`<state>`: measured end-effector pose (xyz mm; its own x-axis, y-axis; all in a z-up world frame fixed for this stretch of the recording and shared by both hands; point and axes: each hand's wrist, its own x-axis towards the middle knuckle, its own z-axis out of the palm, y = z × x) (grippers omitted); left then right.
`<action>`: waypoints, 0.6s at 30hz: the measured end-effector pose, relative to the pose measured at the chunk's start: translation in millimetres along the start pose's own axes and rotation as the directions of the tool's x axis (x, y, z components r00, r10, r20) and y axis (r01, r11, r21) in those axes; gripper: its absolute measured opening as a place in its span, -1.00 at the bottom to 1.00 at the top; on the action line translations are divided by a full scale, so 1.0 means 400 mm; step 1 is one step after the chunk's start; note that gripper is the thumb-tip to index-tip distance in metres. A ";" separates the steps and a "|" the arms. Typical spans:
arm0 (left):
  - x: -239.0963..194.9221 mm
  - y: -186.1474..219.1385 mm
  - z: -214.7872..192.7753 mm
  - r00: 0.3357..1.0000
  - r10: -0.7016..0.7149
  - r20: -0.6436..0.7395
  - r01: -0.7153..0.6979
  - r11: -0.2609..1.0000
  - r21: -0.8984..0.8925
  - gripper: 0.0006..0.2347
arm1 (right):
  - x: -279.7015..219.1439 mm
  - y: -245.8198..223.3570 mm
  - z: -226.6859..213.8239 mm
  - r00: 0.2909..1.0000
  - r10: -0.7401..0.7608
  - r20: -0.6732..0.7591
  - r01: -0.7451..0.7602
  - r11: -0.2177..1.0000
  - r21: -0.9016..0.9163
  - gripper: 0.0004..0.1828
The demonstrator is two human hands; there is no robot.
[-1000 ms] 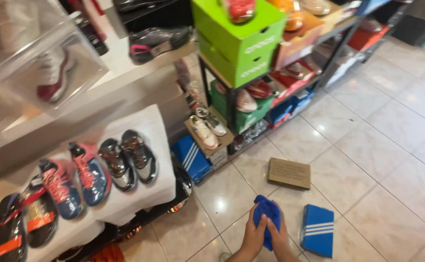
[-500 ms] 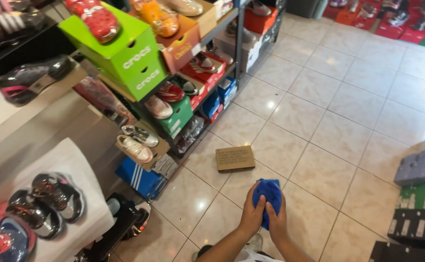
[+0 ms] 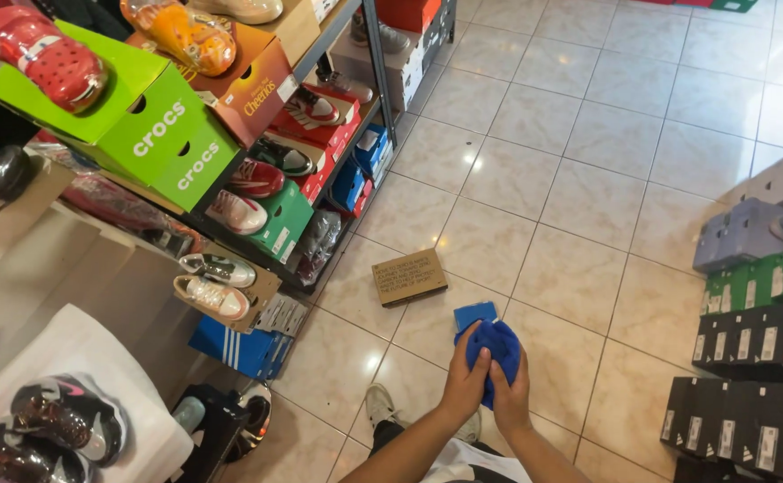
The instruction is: Cleaning shoe boxes and sneakers using a cloth
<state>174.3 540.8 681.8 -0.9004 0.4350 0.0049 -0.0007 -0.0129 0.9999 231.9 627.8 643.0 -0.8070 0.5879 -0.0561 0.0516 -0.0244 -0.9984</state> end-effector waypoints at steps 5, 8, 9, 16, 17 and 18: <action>0.018 0.012 -0.051 0.999 -0.013 0.047 0.013 1.000 0.000 -0.53 | -0.006 -0.005 0.054 0.999 -0.008 -0.044 0.008 1.000 0.004 -0.38; 0.031 0.031 -0.094 0.997 -0.016 0.073 0.015 1.000 0.016 -0.54 | -0.005 -0.008 0.096 0.998 0.003 -0.061 -0.003 1.000 0.006 -0.37; 0.035 0.037 -0.109 0.996 -0.008 0.085 0.006 1.000 0.027 -0.54 | -0.004 -0.004 0.110 0.998 0.010 -0.065 -0.010 1.000 0.006 -0.37; 0.071 0.021 -0.228 0.995 0.022 0.096 -0.022 1.000 0.005 -0.55 | -0.001 -0.012 0.233 0.992 -0.045 -0.116 0.037 0.997 -0.070 -0.31; 0.075 0.017 -0.242 0.995 0.033 0.095 -0.035 0.999 0.015 -0.54 | -0.001 -0.010 0.246 0.992 -0.052 -0.115 0.042 0.996 -0.084 -0.31; 0.081 0.012 -0.255 0.995 0.045 0.095 -0.048 0.999 0.024 -0.53 | 0.000 -0.007 0.258 0.992 -0.058 -0.114 0.047 0.994 -0.097 -0.32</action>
<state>100.8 463.0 685.4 -0.8544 0.5171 0.0511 0.0526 -0.0118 0.9985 171.1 544.4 644.7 -0.7363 0.6767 0.0039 0.0703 0.0823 -0.9941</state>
